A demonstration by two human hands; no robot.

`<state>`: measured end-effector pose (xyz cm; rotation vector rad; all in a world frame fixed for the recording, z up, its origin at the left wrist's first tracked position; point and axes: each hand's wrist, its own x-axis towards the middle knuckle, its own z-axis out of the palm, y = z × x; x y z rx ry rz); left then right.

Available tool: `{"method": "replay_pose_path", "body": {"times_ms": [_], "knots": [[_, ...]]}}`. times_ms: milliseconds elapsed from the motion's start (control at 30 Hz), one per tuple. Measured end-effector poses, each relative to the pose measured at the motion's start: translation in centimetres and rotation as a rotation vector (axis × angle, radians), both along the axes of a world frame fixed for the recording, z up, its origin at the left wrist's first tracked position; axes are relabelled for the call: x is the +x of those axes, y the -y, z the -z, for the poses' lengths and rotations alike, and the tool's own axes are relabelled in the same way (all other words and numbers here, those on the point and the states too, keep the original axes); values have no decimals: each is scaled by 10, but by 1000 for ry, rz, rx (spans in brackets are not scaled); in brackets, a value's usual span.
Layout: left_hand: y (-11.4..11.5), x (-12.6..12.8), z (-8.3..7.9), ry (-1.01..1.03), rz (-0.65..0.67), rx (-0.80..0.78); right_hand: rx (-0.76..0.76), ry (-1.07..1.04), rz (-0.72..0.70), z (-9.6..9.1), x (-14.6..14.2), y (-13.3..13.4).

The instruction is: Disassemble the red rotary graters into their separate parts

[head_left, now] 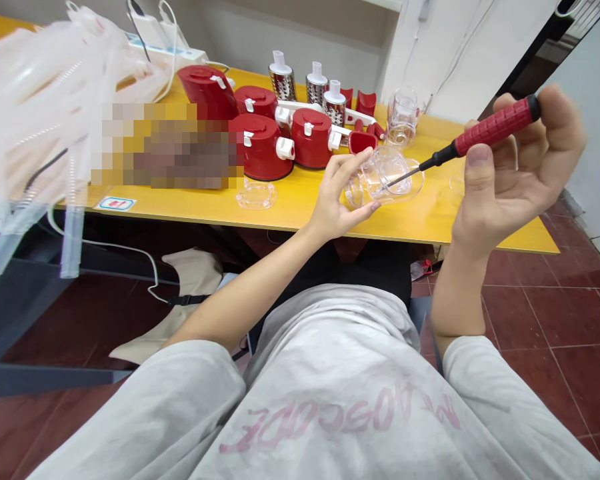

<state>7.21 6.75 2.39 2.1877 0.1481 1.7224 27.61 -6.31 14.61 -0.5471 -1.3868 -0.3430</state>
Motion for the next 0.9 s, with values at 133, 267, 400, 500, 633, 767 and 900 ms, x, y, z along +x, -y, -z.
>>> {"method": "replay_pose_path", "body": {"times_ms": [133,267,400,500,633,767,900], "knots": [[0,0,0,0,-10,6,-147,-138,6,5,5,-1],[0,0,1,-5,-9,4,-207,-177,-29,9,9,0],[0,1,1,-9,-7,2,-92,-222,1,7,5,-3],[0,1,1,-6,-8,6,-44,-195,-21,4,0,-4],[-1,0,1,-7,-8,5,-74,-151,-46,1,-4,1],[0,1,1,-9,-9,1,-136,-184,-47,1,-4,4],[1,1,0,3,-15,3,-51,-83,-65,2,-1,-2]]}}
